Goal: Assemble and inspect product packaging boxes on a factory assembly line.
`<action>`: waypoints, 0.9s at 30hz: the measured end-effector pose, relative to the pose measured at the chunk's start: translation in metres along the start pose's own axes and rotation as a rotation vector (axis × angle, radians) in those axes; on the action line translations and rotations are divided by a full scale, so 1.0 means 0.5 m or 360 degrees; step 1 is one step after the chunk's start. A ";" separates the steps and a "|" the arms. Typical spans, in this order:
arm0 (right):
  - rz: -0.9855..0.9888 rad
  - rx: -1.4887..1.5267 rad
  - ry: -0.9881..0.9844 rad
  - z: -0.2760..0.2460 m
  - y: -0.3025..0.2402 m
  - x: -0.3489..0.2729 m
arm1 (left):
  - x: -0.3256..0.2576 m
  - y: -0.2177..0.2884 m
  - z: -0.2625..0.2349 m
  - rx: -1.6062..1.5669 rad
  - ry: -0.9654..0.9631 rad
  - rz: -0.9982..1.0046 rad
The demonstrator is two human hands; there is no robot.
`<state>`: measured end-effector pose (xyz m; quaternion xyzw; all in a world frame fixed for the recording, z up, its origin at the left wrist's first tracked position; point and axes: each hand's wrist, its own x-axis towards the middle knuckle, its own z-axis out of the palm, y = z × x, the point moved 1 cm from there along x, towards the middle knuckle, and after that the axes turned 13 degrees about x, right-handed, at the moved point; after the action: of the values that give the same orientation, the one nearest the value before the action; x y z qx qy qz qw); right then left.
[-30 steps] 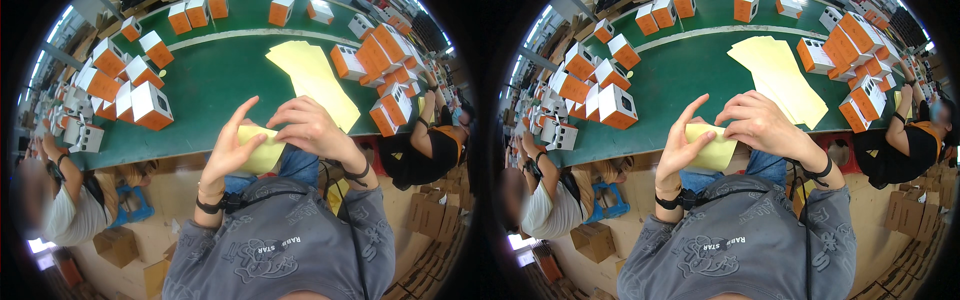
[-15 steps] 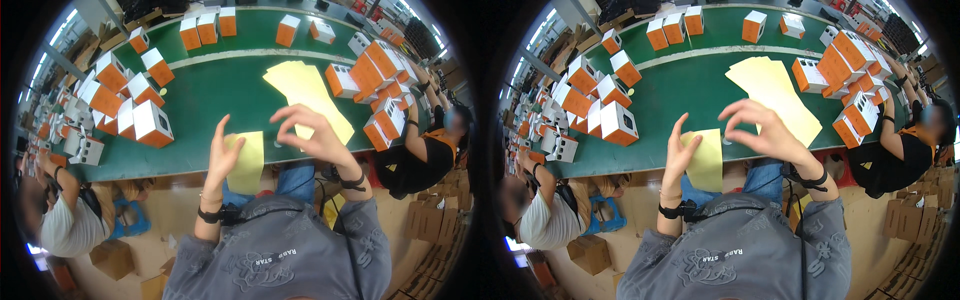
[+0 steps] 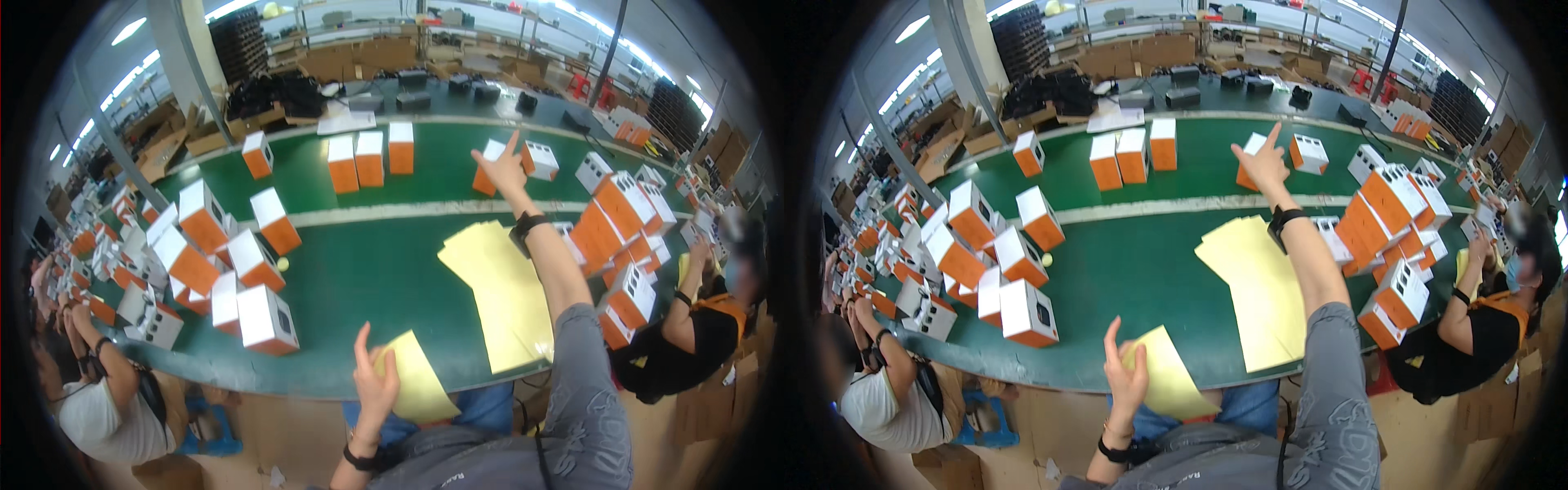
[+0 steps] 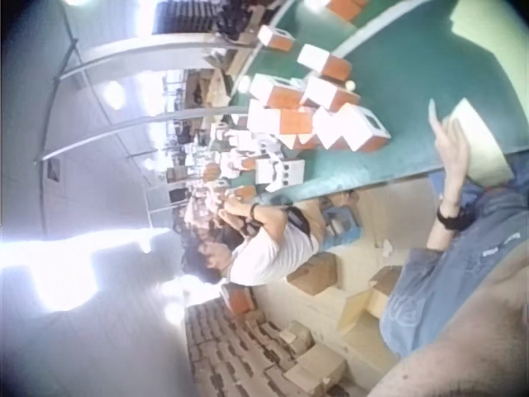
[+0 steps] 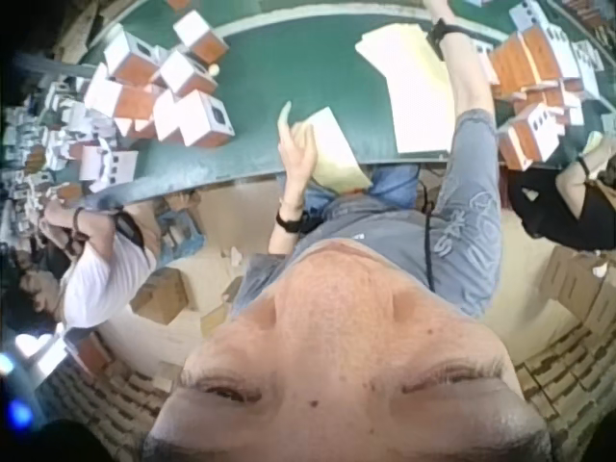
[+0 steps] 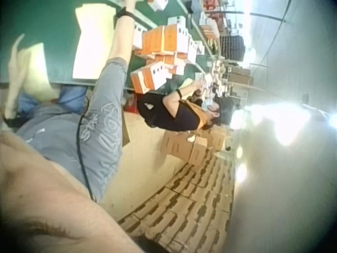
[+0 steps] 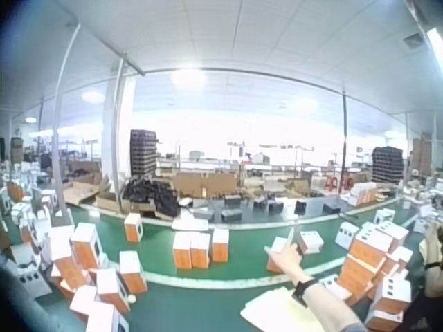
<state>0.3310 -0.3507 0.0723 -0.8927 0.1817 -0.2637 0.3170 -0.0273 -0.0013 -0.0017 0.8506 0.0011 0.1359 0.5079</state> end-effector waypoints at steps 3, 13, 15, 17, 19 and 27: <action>0.0089 -0.0025 0.0022 0.037 0.030 0.014 | -0.007 -0.005 0.015 0.0125 0.0078 0.0071; 0.0413 0.1727 -0.1241 -0.159 -0.046 -0.214 | 0.010 -0.051 0.009 -0.0380 0.0104 0.0016; 0.0437 0.1660 -0.1456 -0.193 -0.054 -0.336 | 0.032 -0.027 -0.020 -0.1078 -0.0056 -0.0192; 0.0556 0.1569 -0.1626 -0.198 -0.062 -0.454 | 0.040 -0.033 -0.040 -0.1269 -0.0118 -0.0094; 0.0678 0.1447 -0.1724 -0.200 -0.049 -0.544 | 0.038 -0.004 -0.065 -0.1070 -0.0163 -0.0170; -0.0470 0.0999 -0.0817 -0.317 -0.037 -0.553 | 0.040 -0.021 -0.056 -0.0071 0.0215 0.0271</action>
<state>0.0213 -0.2759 0.0910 -0.8061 -0.1217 -0.1181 0.5670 -0.0132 0.0307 0.0061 0.8249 -0.0398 0.2356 0.5122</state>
